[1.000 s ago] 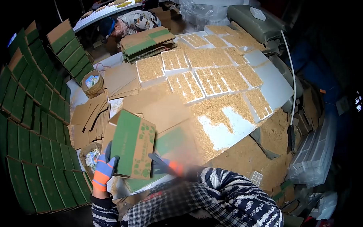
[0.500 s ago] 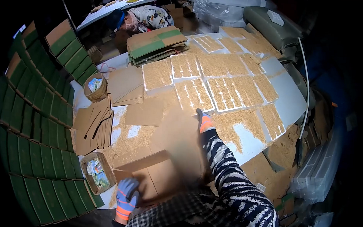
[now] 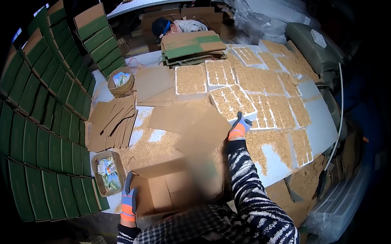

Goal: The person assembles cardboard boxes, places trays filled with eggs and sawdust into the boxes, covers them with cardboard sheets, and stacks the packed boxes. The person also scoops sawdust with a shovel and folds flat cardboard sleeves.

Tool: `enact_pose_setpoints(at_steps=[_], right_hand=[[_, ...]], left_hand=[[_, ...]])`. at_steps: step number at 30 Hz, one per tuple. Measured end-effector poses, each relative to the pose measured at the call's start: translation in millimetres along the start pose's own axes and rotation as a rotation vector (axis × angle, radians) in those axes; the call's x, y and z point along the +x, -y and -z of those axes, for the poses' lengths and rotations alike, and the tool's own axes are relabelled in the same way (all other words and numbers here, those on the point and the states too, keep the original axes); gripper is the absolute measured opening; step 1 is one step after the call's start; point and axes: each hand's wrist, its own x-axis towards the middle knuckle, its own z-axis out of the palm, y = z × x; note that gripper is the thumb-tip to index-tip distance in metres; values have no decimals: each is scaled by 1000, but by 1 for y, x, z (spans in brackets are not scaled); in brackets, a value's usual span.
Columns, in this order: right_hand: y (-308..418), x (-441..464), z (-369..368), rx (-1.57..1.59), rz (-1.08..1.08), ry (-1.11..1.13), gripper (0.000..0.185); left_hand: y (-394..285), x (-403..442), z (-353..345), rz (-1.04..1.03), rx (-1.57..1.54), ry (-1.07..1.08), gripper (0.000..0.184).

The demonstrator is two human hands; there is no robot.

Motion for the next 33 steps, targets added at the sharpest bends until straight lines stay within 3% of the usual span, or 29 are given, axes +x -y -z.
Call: enact_pose_setpoints(at_steps=[3, 5, 8, 13, 15, 17, 18, 20, 21, 24, 25, 27, 28, 31, 33], right_hand=[[66, -3, 8, 6, 15, 3, 47], [114, 3, 8, 313, -36, 169, 46], [195, 18, 12, 316, -31, 405, 44], [308, 3, 43, 17, -77, 879, 35], [320, -10, 47, -8, -263, 1114, 34], [341, -78, 65, -279, -191, 1180, 33], [341, -103, 73, -397, -71, 1213, 32], [332, -146, 82, -505, -105, 1330, 32], [326, -159, 85, -619, -20, 1398, 32], [311, -210, 92, -807, 239, 1528, 32], [297, -219, 89, -846, 174, 1555, 36], [276, -245, 86, -1074, 4, 1505, 42], [241, -246, 92, -1027, 145, 1534, 53], [110, -234, 117, -877, 560, 1604, 83], [127, -251, 125, -1164, 628, 1646, 87]], left_hand=[[7, 0, -2, -26, -49, 9, 68], [15, 1, -2, -31, -55, 8, 68], [27, 1, -5, -60, -100, -5, 68], [25, 2, -15, -138, -91, -59, 60], [35, 7, -17, -157, -35, -74, 56], [55, 14, -22, -145, -105, -96, 53], [59, 16, -24, -144, -135, -104, 53], [57, 19, -25, -137, -178, -114, 52], [54, 20, -25, -129, -192, -117, 51], [66, 23, -42, -75, -631, -140, 51], [64, 23, -48, -65, -782, -150, 51], [61, 11, -47, -115, -292, -191, 57], [58, 7, -48, -139, -118, -209, 60], [80, 10, -41, -134, -46, -205, 68], [64, 1, -27, -57, -102, -155, 69]])
